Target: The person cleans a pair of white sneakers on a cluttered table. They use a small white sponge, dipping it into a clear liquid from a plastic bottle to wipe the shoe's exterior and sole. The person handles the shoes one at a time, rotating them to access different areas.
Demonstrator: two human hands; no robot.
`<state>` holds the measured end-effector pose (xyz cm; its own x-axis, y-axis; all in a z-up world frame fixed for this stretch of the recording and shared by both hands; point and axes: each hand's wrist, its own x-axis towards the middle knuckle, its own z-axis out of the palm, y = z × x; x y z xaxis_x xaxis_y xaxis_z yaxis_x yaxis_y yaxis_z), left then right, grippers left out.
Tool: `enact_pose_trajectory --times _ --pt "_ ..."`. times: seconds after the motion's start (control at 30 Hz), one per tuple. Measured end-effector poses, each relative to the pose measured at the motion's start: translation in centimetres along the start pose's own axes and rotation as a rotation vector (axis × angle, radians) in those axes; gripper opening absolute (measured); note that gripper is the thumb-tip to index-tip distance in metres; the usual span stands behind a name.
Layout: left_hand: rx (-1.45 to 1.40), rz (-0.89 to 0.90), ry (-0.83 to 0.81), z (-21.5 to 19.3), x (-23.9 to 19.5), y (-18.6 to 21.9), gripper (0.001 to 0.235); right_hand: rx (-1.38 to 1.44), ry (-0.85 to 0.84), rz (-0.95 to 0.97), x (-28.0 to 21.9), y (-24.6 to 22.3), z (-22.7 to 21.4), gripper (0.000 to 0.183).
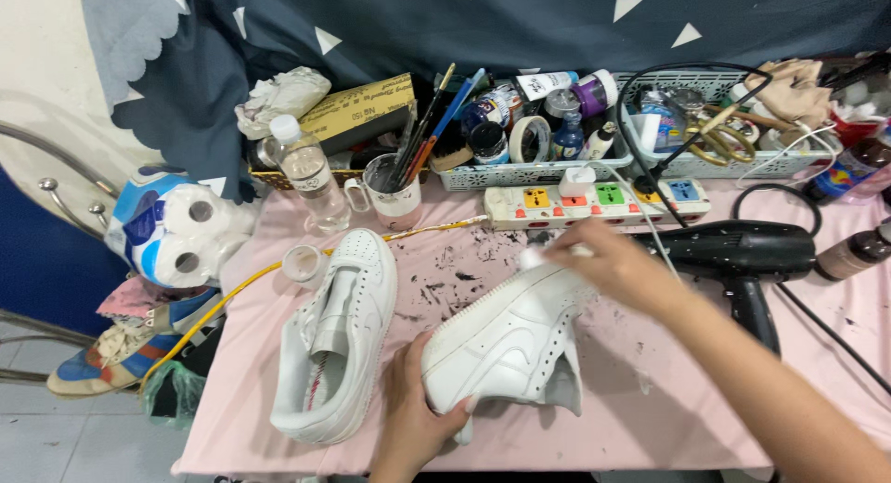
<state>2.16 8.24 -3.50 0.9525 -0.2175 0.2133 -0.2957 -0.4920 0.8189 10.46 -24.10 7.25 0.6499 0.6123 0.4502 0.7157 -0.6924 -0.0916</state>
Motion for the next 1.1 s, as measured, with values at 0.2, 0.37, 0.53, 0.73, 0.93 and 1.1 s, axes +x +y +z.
enact_pose_trajectory --times 0.2,0.37,0.53,0.73,0.93,1.1 --pt "0.007 -0.027 -0.027 0.0 0.0 -0.1 0.106 -0.099 -0.14 -0.277 0.4 -1.7 1.9 0.055" --pt "0.019 -0.021 -0.037 0.0 0.1 -0.2 0.106 -0.029 0.028 -0.169 -1.6 1.3 0.7 0.047" --pt "0.025 -0.009 -0.029 0.0 0.0 -0.3 0.105 -0.023 0.122 0.042 -4.3 2.7 2.8 0.059" --pt "0.024 -0.014 -0.029 0.0 0.0 -0.3 0.104 0.013 0.32 0.201 -6.8 3.5 5.6 0.049" --pt "0.024 0.002 -0.023 0.0 0.0 -0.1 0.103 0.014 0.375 0.323 -8.5 3.8 6.8 0.046" --pt "0.047 -0.065 -0.045 -0.2 0.2 0.1 0.103 0.079 0.427 0.497 -7.8 2.8 5.8 0.041"
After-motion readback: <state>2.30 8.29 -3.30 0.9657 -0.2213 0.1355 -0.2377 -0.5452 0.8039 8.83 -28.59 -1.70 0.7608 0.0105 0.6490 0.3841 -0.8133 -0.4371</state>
